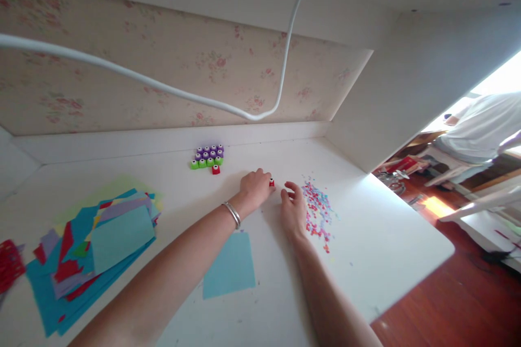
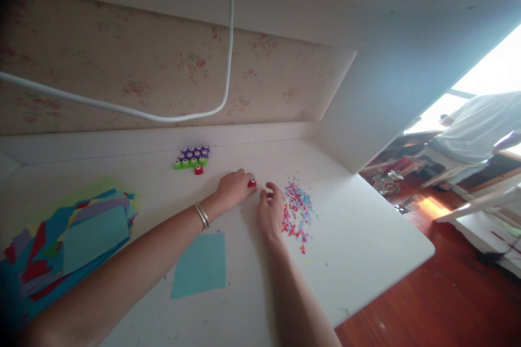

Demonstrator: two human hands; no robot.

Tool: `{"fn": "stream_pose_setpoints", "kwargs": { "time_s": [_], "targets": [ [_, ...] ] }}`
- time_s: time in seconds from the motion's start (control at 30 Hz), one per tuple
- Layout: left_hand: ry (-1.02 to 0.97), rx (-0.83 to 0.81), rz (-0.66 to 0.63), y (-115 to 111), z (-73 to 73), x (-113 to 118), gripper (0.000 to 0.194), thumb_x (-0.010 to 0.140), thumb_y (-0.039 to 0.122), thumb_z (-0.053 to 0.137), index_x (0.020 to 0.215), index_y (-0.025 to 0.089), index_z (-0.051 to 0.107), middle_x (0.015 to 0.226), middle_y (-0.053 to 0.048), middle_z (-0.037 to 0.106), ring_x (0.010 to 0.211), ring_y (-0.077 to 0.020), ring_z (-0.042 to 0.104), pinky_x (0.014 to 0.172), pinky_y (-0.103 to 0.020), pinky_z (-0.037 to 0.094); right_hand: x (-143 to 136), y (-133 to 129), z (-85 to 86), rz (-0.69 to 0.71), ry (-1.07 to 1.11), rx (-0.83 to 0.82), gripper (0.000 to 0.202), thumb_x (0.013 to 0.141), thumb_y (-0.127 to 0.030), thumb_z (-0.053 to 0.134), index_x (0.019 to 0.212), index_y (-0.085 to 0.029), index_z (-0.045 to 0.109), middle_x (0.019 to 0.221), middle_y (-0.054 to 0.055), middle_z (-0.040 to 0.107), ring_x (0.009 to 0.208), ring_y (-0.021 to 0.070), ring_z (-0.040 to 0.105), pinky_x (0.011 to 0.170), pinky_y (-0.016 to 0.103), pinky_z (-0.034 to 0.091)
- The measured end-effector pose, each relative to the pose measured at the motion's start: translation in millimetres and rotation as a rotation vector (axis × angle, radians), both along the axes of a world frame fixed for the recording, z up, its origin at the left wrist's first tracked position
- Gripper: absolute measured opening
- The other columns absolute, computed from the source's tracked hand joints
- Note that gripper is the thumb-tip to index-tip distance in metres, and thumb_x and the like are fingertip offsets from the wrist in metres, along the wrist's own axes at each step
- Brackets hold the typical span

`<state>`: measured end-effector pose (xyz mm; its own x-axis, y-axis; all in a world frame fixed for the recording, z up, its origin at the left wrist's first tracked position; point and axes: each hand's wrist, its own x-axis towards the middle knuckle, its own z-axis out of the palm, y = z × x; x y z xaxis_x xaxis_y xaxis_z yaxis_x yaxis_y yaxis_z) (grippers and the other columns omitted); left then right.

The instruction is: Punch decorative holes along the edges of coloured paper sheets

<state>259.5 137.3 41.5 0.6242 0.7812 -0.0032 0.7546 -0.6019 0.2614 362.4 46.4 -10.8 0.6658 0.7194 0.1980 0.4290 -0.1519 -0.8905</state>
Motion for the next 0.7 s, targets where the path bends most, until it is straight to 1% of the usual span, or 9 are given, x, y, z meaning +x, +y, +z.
{"fn": "stream_pose_setpoints", "kwargs": {
  "time_s": [0.1, 0.23, 0.4, 0.53, 0.7],
  "targets": [
    [0.036, 0.001, -0.003, -3, 2.9, 6, 0.033, 0.094, 0.035, 0.059, 0.122, 0.017, 0.058, 0.122, -0.009, 0.060, 0.103, -0.0223, 0.063, 0.087, -0.043, 0.054, -1, 0, 3.6, 0.008, 0.032, -0.023, 0.037, 0.087, -0.037, 0.046, 0.117, -0.019, 0.059, 0.119, 0.012, 0.064, 0.089, 0.0238, 0.063, 0.075, 0.036, 0.050],
    [0.074, -0.010, -0.001, -2, 4.8, 8, 0.034, 0.093, 0.035, 0.060, 0.122, 0.017, 0.058, 0.122, -0.009, 0.060, 0.103, -0.0224, 0.063, 0.086, -0.043, 0.054, -1, 0, 3.0, 0.014, 0.036, -0.018, 0.036, 0.088, -0.038, 0.046, 0.116, -0.019, 0.059, 0.120, 0.013, 0.062, 0.089, 0.0236, 0.062, 0.076, 0.036, 0.050],
    [0.088, -0.015, 0.016, 3, 2.0, 7, 0.033, 0.094, 0.034, 0.060, 0.122, 0.017, 0.058, 0.122, -0.009, 0.061, 0.103, -0.0223, 0.063, 0.086, -0.043, 0.054, 1, 2, -1.7, 0.016, 0.040, -0.004, 0.034, 0.087, -0.036, 0.049, 0.114, -0.020, 0.060, 0.117, 0.012, 0.063, 0.086, 0.0225, 0.062, 0.080, 0.037, 0.049],
    [0.074, 0.006, 0.044, 3, -0.2, 10, 0.033, 0.094, 0.036, 0.059, 0.121, 0.017, 0.058, 0.121, -0.009, 0.061, 0.102, -0.0221, 0.063, 0.086, -0.043, 0.054, 1, 3, -2.7, 0.024, 0.058, 0.008, 0.032, 0.086, -0.037, 0.051, 0.111, -0.020, 0.061, 0.114, 0.010, 0.064, 0.081, 0.0207, 0.062, 0.078, 0.035, 0.048],
    [0.050, 0.064, 0.093, -1, -4.3, 21, 0.034, 0.094, 0.038, 0.058, 0.120, 0.016, 0.058, 0.119, -0.009, 0.062, 0.102, -0.0221, 0.063, 0.086, -0.043, 0.054, 0, 3, -1.8, -0.001, 0.092, 0.034, 0.026, 0.085, -0.037, 0.053, 0.105, -0.022, 0.063, 0.105, 0.006, 0.066, 0.076, 0.0192, 0.061, 0.074, 0.033, 0.046]
  ]
}}
